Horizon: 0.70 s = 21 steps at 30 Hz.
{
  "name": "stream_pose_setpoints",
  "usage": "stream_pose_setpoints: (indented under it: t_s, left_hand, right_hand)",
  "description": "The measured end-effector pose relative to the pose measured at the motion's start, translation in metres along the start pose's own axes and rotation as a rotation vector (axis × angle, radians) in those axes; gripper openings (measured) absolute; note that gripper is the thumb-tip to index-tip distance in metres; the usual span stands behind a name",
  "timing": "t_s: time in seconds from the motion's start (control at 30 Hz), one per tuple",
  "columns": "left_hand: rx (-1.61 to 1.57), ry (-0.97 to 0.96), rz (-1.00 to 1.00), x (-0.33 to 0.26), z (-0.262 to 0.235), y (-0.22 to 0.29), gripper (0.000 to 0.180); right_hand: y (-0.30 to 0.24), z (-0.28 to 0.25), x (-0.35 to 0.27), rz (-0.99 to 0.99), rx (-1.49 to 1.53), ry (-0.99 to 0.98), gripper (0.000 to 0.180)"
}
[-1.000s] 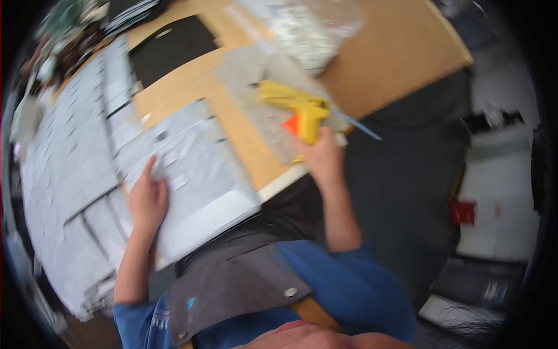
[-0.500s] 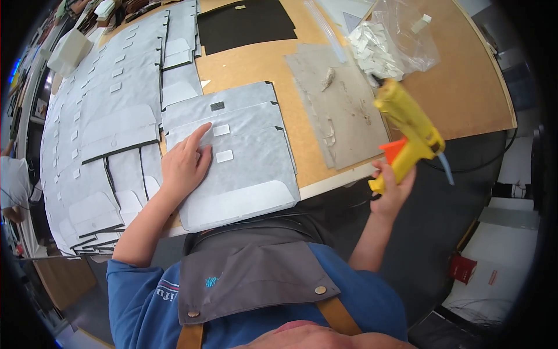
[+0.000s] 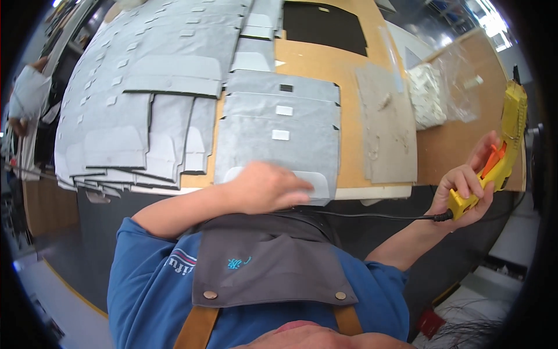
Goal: The recorder uses a hot glue gun and applies adhesive strips to leather or fabric bag components at a workshop station.
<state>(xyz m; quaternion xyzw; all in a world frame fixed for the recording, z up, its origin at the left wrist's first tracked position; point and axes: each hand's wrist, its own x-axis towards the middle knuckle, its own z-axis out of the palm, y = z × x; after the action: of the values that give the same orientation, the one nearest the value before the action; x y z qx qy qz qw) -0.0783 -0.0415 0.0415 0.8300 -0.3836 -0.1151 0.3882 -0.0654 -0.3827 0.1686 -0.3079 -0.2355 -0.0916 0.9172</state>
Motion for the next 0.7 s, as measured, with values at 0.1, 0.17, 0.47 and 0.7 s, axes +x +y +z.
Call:
stream_pose_setpoints:
  t_s: [0.1, 0.17, 0.47, 0.7]
  left_hand:
    - [-0.059, -0.065, 0.044, -0.016, 0.0, 0.009, 0.032]
    - [-0.075, -0.202, -0.036, -0.032, -0.007, 0.007, 0.041]
    - [-0.173, -0.07, -0.165, -0.105, -0.085, 0.006, 0.029]
    - [-0.218, -0.171, -0.202, -0.082, -0.14, 0.005, 0.029]
  right_hand:
    - [0.004, 0.008, 0.022, 0.022, -0.052, -0.016, 0.071]
    - [0.004, 0.013, 0.034, 0.016, -0.118, -0.011, 0.072]
    - [-0.007, 0.01, 0.072, 0.061, -0.22, -0.133, 0.072]
    - [0.023, 0.005, 0.076, 0.104, -0.603, -0.009, 0.071]
